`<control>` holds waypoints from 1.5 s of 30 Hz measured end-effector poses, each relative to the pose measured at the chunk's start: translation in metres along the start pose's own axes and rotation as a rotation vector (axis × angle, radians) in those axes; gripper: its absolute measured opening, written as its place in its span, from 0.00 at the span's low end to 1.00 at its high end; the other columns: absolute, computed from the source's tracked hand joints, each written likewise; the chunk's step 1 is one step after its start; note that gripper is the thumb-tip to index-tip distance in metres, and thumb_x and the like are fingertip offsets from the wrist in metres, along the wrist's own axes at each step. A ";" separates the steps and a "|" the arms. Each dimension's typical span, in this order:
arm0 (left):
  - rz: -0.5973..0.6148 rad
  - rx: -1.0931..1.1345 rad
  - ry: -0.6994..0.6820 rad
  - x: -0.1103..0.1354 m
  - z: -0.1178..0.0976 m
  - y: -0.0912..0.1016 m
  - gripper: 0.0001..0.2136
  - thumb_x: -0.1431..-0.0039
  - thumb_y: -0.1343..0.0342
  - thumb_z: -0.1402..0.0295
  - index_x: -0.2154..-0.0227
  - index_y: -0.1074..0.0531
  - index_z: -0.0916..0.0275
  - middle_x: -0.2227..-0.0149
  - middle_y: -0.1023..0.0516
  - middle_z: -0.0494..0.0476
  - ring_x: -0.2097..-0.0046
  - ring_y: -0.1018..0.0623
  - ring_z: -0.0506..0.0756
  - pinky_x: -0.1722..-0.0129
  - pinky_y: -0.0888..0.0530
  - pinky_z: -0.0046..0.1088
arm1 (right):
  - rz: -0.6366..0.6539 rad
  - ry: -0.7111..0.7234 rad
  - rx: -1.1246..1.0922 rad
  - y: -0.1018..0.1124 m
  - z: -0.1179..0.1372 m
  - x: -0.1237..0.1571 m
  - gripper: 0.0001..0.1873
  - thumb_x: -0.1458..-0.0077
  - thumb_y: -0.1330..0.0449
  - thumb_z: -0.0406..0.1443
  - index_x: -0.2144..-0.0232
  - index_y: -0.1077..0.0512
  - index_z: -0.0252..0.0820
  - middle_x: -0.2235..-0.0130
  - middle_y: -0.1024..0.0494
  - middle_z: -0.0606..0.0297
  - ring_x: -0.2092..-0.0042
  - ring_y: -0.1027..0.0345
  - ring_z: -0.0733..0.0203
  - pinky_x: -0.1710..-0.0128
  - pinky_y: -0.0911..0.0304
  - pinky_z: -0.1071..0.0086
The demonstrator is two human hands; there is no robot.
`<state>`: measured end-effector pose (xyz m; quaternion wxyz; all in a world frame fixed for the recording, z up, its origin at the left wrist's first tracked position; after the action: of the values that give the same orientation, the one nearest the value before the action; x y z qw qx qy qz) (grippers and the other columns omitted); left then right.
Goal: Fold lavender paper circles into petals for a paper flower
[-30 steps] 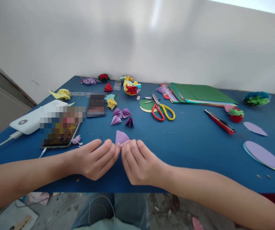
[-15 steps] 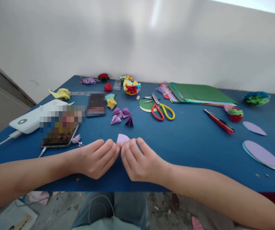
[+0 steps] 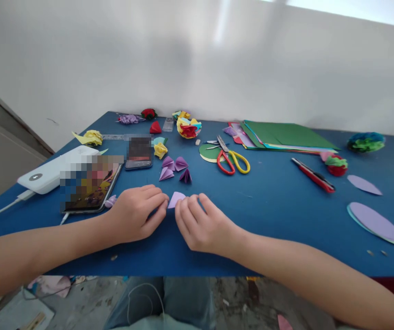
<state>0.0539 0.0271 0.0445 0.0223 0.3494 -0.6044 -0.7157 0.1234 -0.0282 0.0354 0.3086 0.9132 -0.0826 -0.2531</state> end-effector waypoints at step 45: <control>-0.206 -0.593 -0.436 0.016 -0.030 0.005 0.09 0.43 0.49 0.72 0.63 0.29 0.72 0.63 0.26 0.64 0.61 0.27 0.58 0.72 0.32 0.30 | -0.003 -0.389 -0.226 -0.026 -0.047 0.013 0.13 0.46 0.45 0.31 0.58 0.31 0.30 0.70 0.29 0.61 0.71 0.37 0.65 0.74 0.44 0.72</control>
<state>0.0554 -0.0070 0.0401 -0.0787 0.2265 -0.3235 -0.9153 0.1584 0.0126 0.0464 0.3871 0.8068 -0.1104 -0.4325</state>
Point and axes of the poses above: each hand's wrist, its own x-axis away from the middle knuckle, its own y-axis out of the back of the hand, z = x × y, the point moved 8 cm from there along -x, towards the middle knuckle
